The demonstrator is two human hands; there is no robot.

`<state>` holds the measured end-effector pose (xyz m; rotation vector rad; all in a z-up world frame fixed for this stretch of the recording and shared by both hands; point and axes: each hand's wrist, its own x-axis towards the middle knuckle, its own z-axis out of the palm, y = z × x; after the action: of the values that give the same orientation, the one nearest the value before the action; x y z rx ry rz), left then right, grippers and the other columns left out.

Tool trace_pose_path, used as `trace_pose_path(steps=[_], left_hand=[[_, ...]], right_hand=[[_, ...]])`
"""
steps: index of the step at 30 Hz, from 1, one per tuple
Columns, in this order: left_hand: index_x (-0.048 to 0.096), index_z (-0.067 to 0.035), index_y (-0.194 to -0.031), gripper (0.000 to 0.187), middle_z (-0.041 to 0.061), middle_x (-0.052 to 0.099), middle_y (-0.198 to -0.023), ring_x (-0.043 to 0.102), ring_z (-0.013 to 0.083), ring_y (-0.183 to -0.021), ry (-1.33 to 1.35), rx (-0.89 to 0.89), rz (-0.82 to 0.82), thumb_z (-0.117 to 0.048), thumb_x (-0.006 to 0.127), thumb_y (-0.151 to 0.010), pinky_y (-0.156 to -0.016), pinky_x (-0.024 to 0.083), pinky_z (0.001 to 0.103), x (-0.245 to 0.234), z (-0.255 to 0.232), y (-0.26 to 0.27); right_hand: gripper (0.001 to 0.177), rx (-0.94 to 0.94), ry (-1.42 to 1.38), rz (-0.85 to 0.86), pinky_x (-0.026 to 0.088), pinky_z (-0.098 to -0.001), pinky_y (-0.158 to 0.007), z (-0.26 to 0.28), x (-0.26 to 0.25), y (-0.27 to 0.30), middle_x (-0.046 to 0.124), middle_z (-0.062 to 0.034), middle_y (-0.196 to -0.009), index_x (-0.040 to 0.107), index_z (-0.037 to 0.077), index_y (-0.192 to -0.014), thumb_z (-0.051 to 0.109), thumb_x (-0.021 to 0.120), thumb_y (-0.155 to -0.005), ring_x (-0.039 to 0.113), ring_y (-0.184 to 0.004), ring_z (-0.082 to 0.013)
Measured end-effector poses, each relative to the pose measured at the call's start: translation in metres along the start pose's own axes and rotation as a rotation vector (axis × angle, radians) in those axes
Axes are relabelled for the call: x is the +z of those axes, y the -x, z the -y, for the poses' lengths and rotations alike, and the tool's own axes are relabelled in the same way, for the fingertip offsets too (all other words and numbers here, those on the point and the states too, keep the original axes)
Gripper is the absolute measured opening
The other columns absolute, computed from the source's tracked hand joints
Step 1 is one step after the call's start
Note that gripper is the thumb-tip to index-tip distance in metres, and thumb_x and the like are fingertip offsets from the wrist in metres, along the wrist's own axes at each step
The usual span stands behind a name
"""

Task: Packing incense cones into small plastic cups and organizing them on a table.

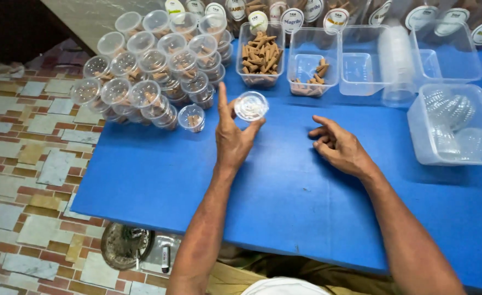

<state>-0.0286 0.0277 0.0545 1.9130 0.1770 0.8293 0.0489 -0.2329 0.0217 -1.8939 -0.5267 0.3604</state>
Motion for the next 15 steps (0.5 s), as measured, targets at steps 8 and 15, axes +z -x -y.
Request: trace_pose_path(steps=[8,15], left_hand=[[0.019,-0.018,-0.165,0.119,0.018,0.067,-0.129,0.068,0.0369,-0.12,-0.213,-0.062,-0.416,-0.01,0.097,-0.075,-0.101,0.056,0.044,-0.052,0.03,-0.006],[0.039,-0.018,-0.153,0.107,0.013,0.073,-0.118,0.071,0.0342,-0.111,-0.354,-0.111,-0.614,-0.023,0.1,-0.066,-0.097,0.056,0.044,-0.059,0.067,-0.006]], right_hand=[[0.061,-0.021,0.008,-0.026,0.06,-0.0327,-0.072,-0.015,0.003,-0.004,0.072,-0.0228,-0.114,0.057,0.004,-0.148,-0.007,0.067,-0.089,0.07,-0.089,-0.0235],[0.045,-0.1,0.223,-0.077,0.059,-0.0359,-0.062,-0.011,0.015,0.001,0.077,-0.0172,-0.109,0.068,0.007,-0.138,0.003,0.074,-0.093,0.073,-0.082,-0.028]])
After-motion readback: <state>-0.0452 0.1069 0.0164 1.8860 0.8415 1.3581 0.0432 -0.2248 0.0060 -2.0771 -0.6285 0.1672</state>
